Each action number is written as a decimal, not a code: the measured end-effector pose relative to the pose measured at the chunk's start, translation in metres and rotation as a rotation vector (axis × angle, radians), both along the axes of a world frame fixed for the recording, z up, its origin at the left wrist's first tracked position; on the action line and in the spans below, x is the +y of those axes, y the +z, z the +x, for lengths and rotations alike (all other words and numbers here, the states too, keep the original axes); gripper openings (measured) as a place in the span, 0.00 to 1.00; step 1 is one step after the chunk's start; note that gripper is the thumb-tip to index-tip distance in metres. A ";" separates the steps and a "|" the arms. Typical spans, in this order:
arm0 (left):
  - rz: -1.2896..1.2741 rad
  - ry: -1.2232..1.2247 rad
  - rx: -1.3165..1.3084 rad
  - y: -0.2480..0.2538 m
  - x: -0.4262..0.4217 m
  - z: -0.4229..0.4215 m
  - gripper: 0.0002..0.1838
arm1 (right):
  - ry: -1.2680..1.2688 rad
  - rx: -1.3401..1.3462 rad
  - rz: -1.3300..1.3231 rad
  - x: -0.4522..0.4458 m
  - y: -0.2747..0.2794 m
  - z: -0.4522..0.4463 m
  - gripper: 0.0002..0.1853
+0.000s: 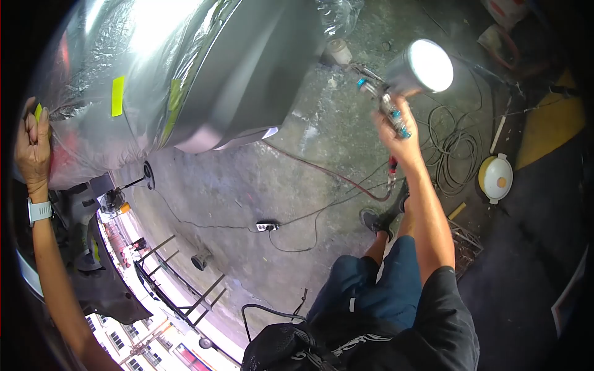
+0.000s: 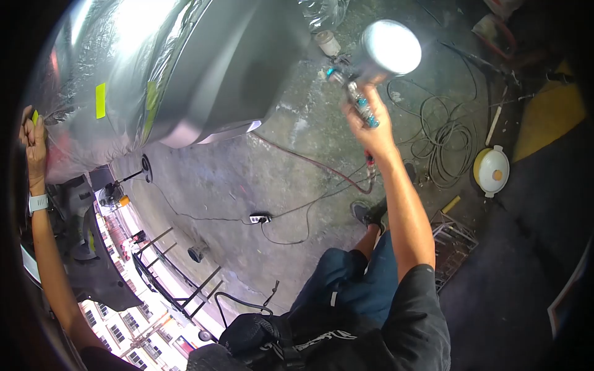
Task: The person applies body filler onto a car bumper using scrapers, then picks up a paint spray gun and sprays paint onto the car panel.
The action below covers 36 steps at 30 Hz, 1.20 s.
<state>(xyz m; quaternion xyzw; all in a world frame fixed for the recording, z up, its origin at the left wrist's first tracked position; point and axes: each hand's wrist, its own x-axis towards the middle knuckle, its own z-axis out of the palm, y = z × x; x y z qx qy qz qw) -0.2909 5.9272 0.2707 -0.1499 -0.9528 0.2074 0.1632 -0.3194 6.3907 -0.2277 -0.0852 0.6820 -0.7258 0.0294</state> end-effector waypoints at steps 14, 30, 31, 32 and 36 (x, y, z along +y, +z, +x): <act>-0.160 -0.106 -0.117 0.019 -0.033 -0.001 0.15 | 0.693 -0.187 -0.028 0.005 -0.015 0.110 0.28; 0.078 0.124 -0.103 0.025 -0.032 0.015 0.15 | -0.003 -0.182 -0.029 0.001 -0.063 -0.100 0.16; 0.079 0.124 -0.101 0.025 -0.030 0.014 0.15 | -0.023 -0.112 -0.033 -0.001 -0.067 -0.096 0.16; 0.084 0.130 -0.102 0.024 -0.027 0.015 0.16 | 0.033 -0.204 0.001 0.001 -0.071 -0.087 0.17; 0.121 0.089 -0.114 0.023 -0.025 0.012 0.15 | 0.118 0.051 0.089 0.000 -0.066 -0.027 0.19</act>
